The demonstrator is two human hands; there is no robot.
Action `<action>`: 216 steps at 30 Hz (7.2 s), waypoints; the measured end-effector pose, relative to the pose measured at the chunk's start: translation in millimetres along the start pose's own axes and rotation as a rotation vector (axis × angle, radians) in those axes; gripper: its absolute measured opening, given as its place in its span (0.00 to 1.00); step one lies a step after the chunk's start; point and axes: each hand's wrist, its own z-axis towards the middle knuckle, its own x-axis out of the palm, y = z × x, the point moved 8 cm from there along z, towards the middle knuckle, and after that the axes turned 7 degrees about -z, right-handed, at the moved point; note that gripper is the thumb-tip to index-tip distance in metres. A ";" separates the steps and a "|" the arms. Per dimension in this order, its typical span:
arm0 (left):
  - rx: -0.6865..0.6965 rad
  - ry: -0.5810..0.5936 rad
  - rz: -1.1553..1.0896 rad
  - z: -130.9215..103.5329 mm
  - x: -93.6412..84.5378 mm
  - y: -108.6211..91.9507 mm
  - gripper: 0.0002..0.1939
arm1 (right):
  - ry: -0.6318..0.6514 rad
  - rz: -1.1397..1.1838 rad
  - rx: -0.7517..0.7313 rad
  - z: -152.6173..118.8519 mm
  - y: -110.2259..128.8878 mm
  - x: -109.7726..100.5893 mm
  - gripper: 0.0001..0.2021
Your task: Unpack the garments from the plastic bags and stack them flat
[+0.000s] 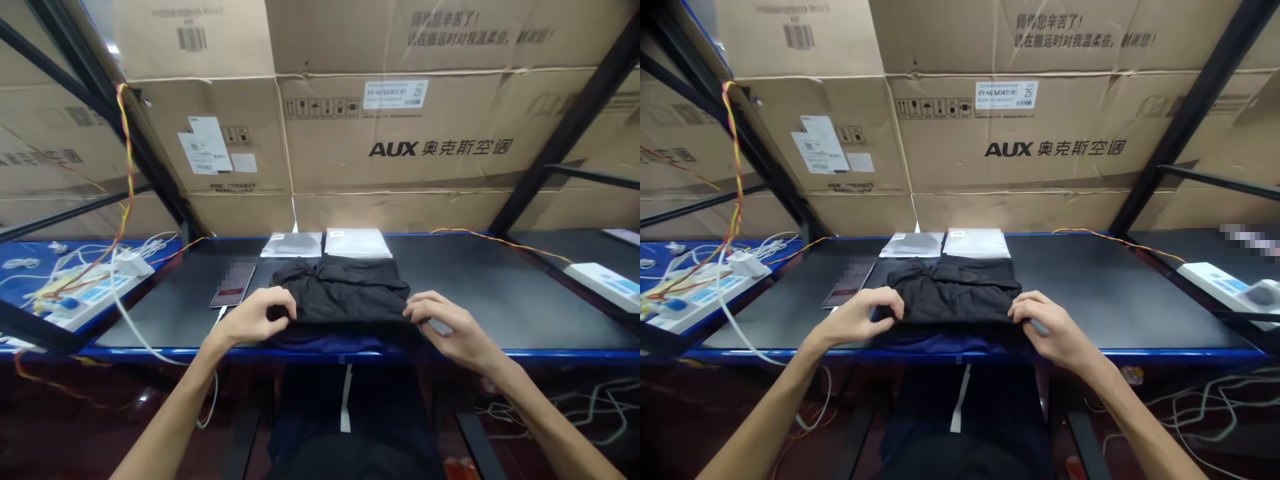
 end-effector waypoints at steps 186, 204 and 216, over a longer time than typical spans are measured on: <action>0.375 -0.172 0.110 71.0 26.6 16.8 0.09 | -0.046 -0.655 -0.404 87.9 39.9 82.3 0.11; 0.194 -0.181 0.332 49.3 -15.5 52.8 0.16 | -0.092 -0.733 -0.206 57.8 -3.7 36.8 0.10; 0.414 -0.127 0.391 29.6 15.5 -32.3 0.11 | -0.128 -0.718 -0.288 56.0 28.7 50.5 0.10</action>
